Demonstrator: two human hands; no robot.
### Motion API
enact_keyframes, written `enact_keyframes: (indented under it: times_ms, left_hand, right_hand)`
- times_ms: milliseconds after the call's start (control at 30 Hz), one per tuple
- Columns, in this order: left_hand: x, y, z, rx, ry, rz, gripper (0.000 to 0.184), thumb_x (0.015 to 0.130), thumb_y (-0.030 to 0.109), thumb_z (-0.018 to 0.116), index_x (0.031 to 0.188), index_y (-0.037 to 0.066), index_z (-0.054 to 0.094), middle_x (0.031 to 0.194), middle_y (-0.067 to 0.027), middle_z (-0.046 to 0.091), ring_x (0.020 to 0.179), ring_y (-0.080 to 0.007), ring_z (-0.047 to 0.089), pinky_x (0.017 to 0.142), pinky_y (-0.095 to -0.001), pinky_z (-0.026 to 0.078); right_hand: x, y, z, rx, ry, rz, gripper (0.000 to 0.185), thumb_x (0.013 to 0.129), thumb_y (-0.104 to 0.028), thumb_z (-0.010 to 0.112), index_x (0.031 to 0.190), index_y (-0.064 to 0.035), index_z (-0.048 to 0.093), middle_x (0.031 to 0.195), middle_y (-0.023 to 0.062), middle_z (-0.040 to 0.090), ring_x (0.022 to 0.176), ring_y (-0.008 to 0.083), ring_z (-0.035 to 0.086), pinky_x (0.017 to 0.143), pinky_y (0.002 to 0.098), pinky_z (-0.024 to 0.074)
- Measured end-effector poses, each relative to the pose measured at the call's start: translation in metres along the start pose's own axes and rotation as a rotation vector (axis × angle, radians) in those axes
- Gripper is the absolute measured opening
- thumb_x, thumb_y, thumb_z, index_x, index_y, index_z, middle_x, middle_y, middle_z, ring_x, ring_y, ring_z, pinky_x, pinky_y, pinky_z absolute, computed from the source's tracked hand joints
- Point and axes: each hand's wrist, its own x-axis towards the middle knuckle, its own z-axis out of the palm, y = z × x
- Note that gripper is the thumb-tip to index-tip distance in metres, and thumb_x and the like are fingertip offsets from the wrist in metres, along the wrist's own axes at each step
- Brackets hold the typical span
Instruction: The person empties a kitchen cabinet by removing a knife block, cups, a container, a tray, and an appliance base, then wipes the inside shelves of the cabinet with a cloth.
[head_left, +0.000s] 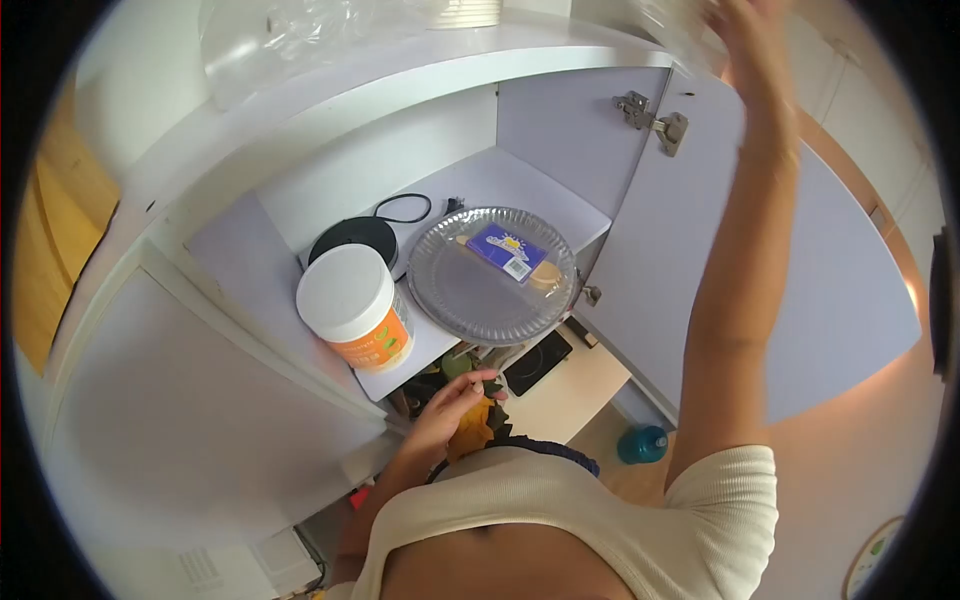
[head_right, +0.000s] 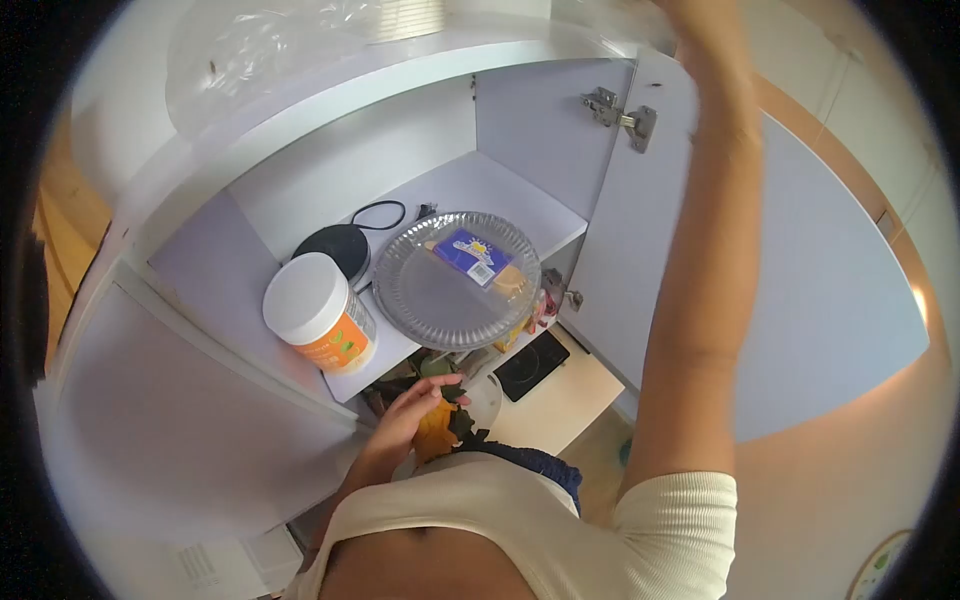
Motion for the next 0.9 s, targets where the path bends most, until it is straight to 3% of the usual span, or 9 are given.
enact_keyframes:
  times_ms: [100,200,300,433,533,633,700,767,900]
  left_hand:
    - [-0.001,0.004,0.003,-0.029,-0.008,-0.027,0.036,0.095,0.026,0.043,0.126,0.008,0.048,0.116,-0.0105,0.057,0.109,-0.0153,0.051,0.094,-0.0291,0.038]
    - [-0.004,-0.001,0.002,0.016,0.039,0.023,0.036,0.094,0.028,0.046,0.124,0.009,0.052,0.126,-0.0047,0.051,0.117,-0.0124,0.042,0.101,-0.0289,0.027]
    - [-0.005,-0.005,-0.001,-0.062,0.028,0.013,0.036,0.094,0.028,0.045,0.125,0.009,0.049,0.121,-0.0060,0.053,0.110,-0.0141,0.049,0.094,-0.0294,0.038]
    - [-0.006,-0.010,0.000,-0.049,0.069,0.065,0.037,0.095,0.029,0.045,0.126,0.008,0.048,0.118,-0.0073,0.054,0.108,-0.0150,0.052,0.087,-0.0279,0.043]
    - [-0.007,-0.008,0.000,-0.052,0.077,0.086,0.037,0.095,0.029,0.045,0.126,0.008,0.048,0.118,-0.0068,0.053,0.110,-0.0156,0.052,0.087,-0.0274,0.042]
    - [-0.012,-0.008,-0.001,-0.068,0.110,0.056,0.036,0.095,0.026,0.044,0.126,0.008,0.048,0.121,-0.0069,0.051,0.113,-0.0161,0.051,0.092,-0.0278,0.039]
    - [-0.014,-0.009,-0.002,-0.039,0.129,0.083,0.033,0.095,0.019,0.044,0.125,0.004,0.045,0.125,-0.0074,0.046,0.110,-0.0171,0.053,0.095,-0.0297,0.037]
    - [-0.018,-0.008,-0.002,-0.022,0.136,0.098,0.038,0.092,0.015,0.047,0.129,0.007,0.042,0.126,-0.0085,0.046,0.109,-0.0159,0.052,0.095,-0.0290,0.036]
    - [-0.031,-0.007,-0.004,0.048,0.095,0.113,0.063,0.082,0.004,0.052,0.139,0.013,0.026,0.128,-0.0106,0.043,0.105,-0.0147,0.049,0.094,-0.0285,0.037]
  right_hand:
    - [0.018,0.040,0.039,-0.120,-0.091,0.129,0.096,0.079,-0.016,0.065,0.142,-0.0072,-0.007,0.130,0.0306,0.037,0.111,0.0366,0.051,0.090,0.0532,0.0447]
    - [0.018,0.082,0.048,-0.649,-0.461,0.513,0.101,0.079,-0.019,0.067,0.141,-0.0049,-0.012,0.134,0.0324,0.032,0.111,0.0355,0.051,0.095,0.0519,0.0401]
    - [0.017,0.087,0.046,-0.356,-0.624,0.643,0.096,0.081,-0.024,0.066,0.142,-0.0002,-0.004,0.138,0.0321,0.027,0.114,0.0354,0.050,0.102,0.0494,0.0325]
    - [0.000,0.095,0.015,-0.828,-0.230,-0.126,0.085,0.080,-0.023,0.066,0.139,0.0014,0.011,0.132,0.0292,0.035,0.109,0.0346,0.052,0.100,0.0465,0.0338]
    - [-0.088,0.038,0.025,-0.423,-0.024,-0.220,0.088,0.069,-0.026,0.076,0.134,-0.0012,0.021,0.123,0.0240,0.044,0.102,0.0303,0.054,0.094,0.0412,0.0387]
    - [-0.175,0.011,0.068,-0.023,-0.509,0.066,0.092,0.059,-0.029,0.085,0.129,-0.0039,0.032,0.114,0.0189,0.052,0.095,0.0260,0.056,0.087,0.0359,0.0436]
    - [-0.212,0.013,0.100,0.152,-0.833,0.348,0.112,0.055,-0.033,0.086,0.138,-0.0024,0.017,0.125,0.0234,0.044,0.117,0.0349,0.046,0.102,0.0414,0.0320]
    - [-0.232,0.023,0.120,0.304,-1.007,0.588,0.126,0.052,-0.030,0.088,0.142,-0.0063,0.004,0.132,0.0219,0.040,0.126,0.0318,0.037,0.107,0.0445,0.0249]
    - [-0.257,0.032,0.140,0.356,-0.949,0.615,0.131,0.050,-0.037,0.087,0.141,-0.0012,0.001,0.131,0.0251,0.037,0.126,0.0364,0.035,0.105,0.0396,0.0284]
